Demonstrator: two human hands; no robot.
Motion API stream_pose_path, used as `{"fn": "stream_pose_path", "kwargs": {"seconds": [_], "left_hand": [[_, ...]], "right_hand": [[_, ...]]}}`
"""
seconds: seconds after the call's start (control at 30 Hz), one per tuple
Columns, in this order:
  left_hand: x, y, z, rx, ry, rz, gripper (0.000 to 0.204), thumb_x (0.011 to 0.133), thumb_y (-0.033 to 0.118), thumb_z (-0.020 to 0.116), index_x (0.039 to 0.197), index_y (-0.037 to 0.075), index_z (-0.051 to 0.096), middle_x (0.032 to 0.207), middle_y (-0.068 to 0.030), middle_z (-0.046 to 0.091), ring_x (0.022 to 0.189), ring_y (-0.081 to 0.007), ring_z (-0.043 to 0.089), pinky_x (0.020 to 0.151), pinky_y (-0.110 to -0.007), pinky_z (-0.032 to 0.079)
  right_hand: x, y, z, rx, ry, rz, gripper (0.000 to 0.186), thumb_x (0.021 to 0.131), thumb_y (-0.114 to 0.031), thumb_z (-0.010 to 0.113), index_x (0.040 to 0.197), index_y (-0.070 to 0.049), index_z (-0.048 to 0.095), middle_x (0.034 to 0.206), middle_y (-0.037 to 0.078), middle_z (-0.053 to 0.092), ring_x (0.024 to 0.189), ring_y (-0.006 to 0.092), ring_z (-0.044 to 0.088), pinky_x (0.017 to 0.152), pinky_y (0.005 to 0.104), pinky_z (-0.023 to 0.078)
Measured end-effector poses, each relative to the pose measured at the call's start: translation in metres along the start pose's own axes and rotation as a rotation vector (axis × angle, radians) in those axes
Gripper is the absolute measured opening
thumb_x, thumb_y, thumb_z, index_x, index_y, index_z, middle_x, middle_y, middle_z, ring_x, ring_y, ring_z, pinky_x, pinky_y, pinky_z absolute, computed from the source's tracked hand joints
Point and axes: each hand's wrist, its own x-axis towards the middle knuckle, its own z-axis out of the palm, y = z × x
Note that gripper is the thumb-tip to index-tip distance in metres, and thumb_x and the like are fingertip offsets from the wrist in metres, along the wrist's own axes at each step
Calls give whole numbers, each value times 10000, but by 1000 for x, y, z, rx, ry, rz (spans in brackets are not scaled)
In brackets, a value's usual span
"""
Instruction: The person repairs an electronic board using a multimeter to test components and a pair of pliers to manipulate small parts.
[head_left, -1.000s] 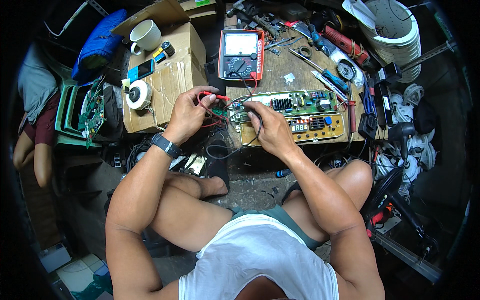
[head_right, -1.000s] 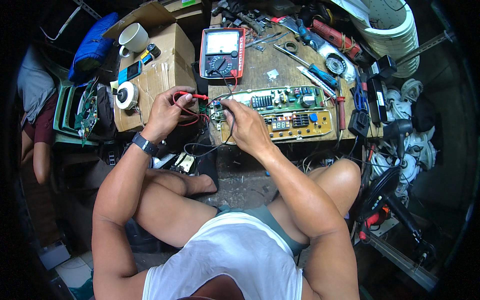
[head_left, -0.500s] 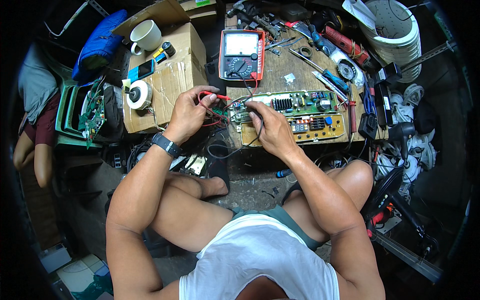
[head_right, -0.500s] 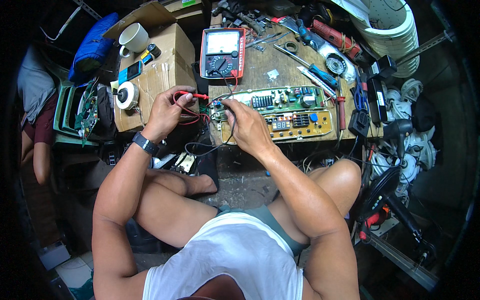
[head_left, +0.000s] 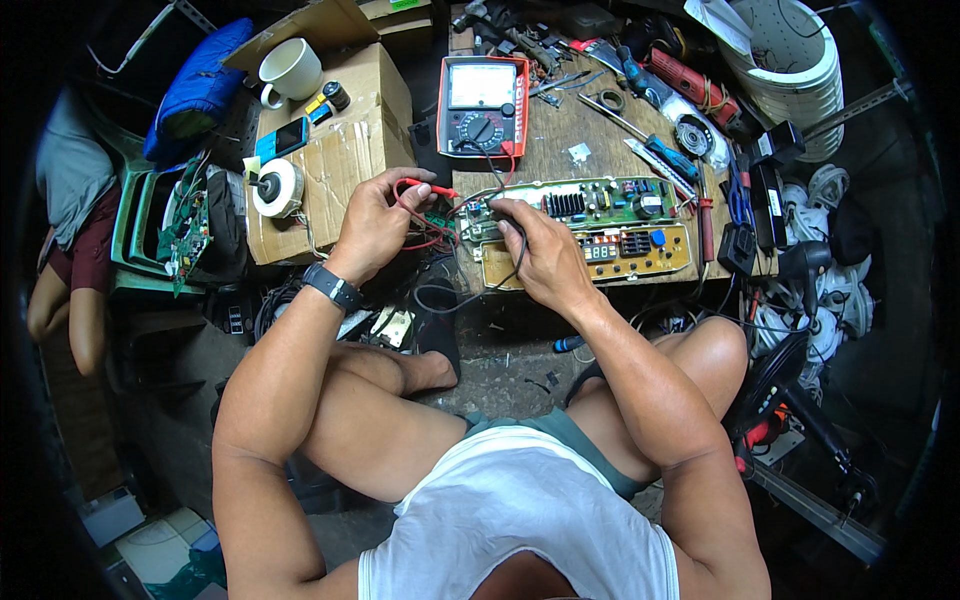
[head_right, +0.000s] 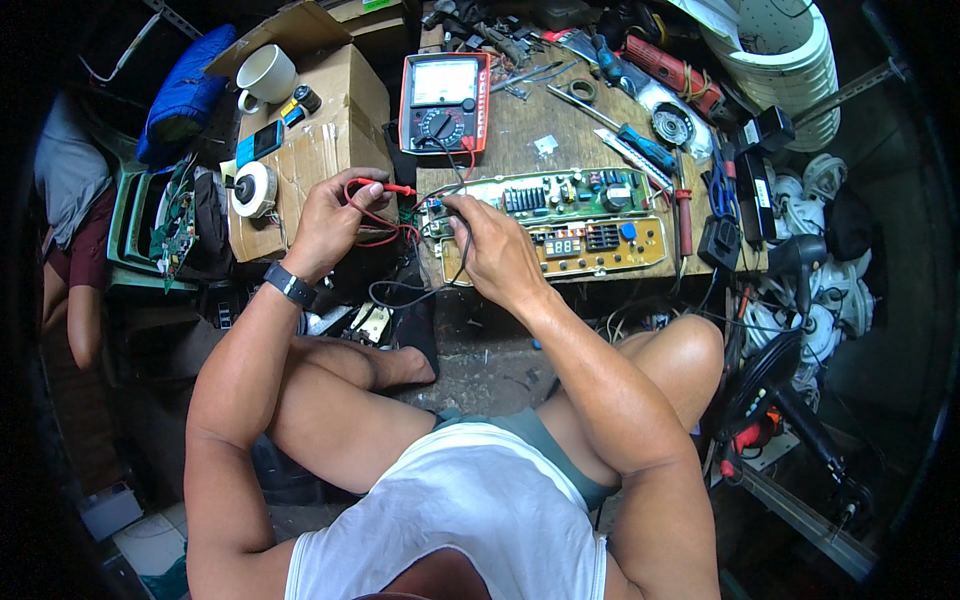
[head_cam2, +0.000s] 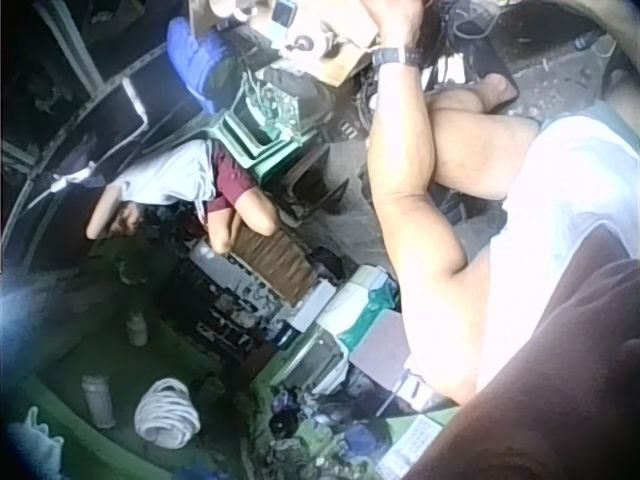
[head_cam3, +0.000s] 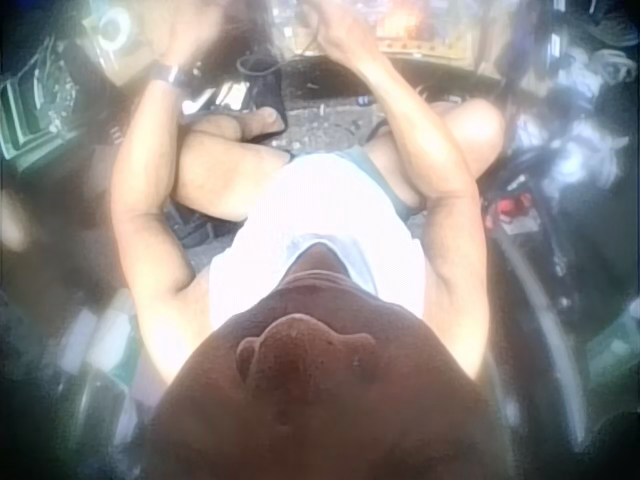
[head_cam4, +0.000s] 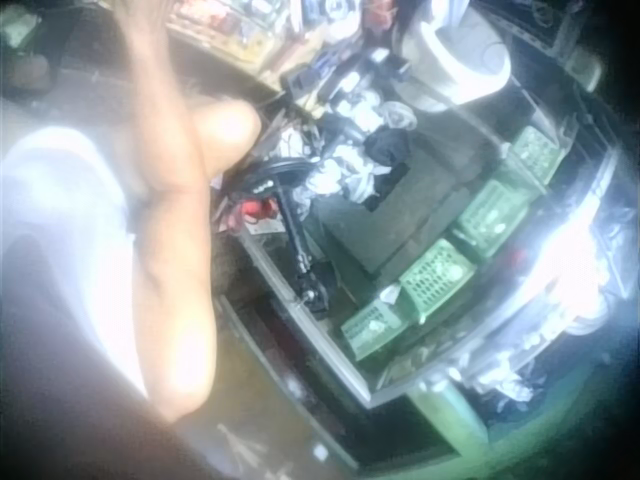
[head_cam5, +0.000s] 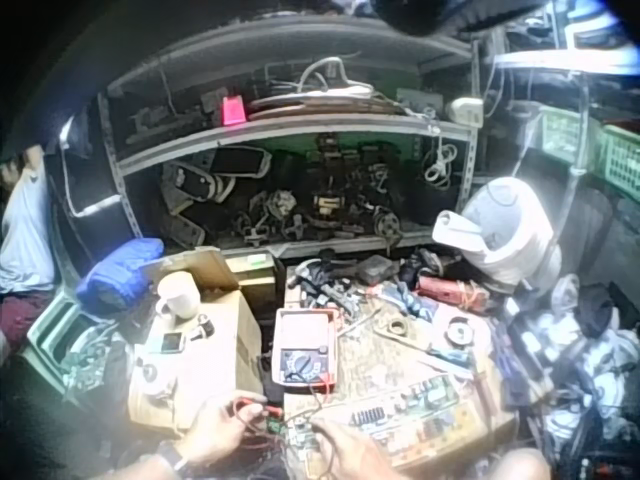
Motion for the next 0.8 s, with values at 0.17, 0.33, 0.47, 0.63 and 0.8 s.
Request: {"fn": "stream_pose_path", "kwargs": {"seconds": [0.17, 0.33, 0.47, 0.63, 0.8], "left_hand": [[0, 3, 2, -21, -4, -12, 261, 1140, 140, 700, 1343, -13, 761, 1132, -77, 820, 1057, -133, 771, 939, -304, 611], [0, -2, 1, -9, -11, 5, 274, 1141, 154, 703, 1348, -16, 759, 1164, -82, 814, 1077, -137, 771, 951, -306, 611], [2, -3, 2, 12, -15, 23, 276, 1141, 157, 703, 1347, -17, 759, 1175, -83, 811, 1086, -143, 773, 956, -311, 612], [0, 4, 2, 21, -15, 4, 268, 1140, 151, 703, 1339, -18, 763, 1177, -80, 811, 1095, -146, 776, 960, -312, 614], [0, 0, 1, 11, -11, 16, 266, 1139, 149, 703, 1345, -9, 761, 1158, -73, 814, 1094, -146, 778, 960, -312, 616]], "right_hand": [[-1, 1, 0, -12, -15, 21, 267, 1085, -77, 682, 1347, -27, 672, 1187, 233, 767, 1093, 461, 744, 908, 510, 587], [-2, 1, 1, -10, -8, 20, 267, 1078, -84, 685, 1341, -43, 667, 1175, 235, 766, 1068, 481, 739, 873, 537, 586], [-2, 2, 2, -24, -8, 15, 275, 1086, -87, 681, 1356, -37, 671, 1191, 233, 768, 1088, 470, 744, 894, 523, 590], [-2, 0, -1, -35, -55, 60, 282, 1103, -91, 674, 1376, -20, 683, 1228, 227, 770, 1134, 440, 754, 946, 483, 595], [-2, 1, 2, -27, -43, 39, 281, 1102, -87, 674, 1375, -20, 684, 1217, 226, 770, 1111, 437, 758, 933, 486, 598]]}}
